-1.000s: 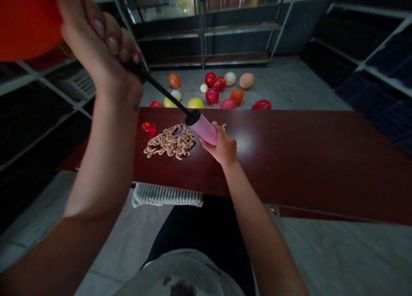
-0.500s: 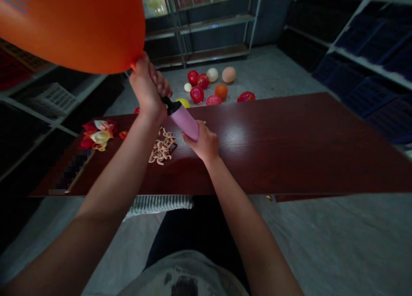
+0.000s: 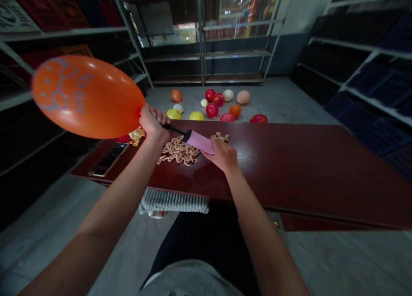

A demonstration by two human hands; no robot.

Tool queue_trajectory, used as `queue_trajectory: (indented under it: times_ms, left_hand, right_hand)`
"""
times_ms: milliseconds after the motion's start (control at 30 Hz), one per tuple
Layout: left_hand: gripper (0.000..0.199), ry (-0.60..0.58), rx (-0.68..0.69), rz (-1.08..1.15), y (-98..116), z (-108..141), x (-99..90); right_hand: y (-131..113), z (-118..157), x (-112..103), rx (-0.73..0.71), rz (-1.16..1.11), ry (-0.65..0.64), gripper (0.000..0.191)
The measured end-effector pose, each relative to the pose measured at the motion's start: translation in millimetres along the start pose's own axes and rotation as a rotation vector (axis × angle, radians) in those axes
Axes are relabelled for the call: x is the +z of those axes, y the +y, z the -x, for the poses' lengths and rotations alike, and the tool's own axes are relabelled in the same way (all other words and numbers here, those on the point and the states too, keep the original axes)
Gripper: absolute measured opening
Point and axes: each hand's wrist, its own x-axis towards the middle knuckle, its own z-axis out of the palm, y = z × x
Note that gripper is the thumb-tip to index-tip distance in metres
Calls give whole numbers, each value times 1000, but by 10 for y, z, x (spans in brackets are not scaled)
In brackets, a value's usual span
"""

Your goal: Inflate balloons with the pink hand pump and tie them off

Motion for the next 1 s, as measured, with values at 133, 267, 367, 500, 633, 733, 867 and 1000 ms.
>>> queue_trajectory:
  times_ms: [133, 267, 367, 500, 633, 733, 867, 1000]
  left_hand:
    - [42, 60, 18, 63, 227, -59, -174]
    - [41, 105, 0, 110, 495, -109, -273]
    - [43, 120, -19, 138, 695, -152, -307]
    - [44, 61, 14, 141, 872, -142, -202]
    - [48, -64, 67, 96, 902, -24, 149]
    - [49, -168, 106, 54, 833, 41, 471]
    - [50, -278, 125, -19, 601, 38, 805]
    - [51, -331, 83, -89, 180, 116, 966]
  right_hand:
    - [-6, 8, -22, -62, 37, -14, 51]
    - [-4, 2, -19, -115, 35, 0, 49]
    - [-3, -3, -2, -130, 18, -3, 49]
    - [-4, -8, 23, -122, -33, 0, 50]
    - [13, -6, 28, -35, -82, 8, 53]
    - [34, -8, 11, 46, -146, 21, 53]
    - [42, -23, -10, 128, -223, 59, 50]
    - [30, -41, -1, 209, -259, 70, 54]
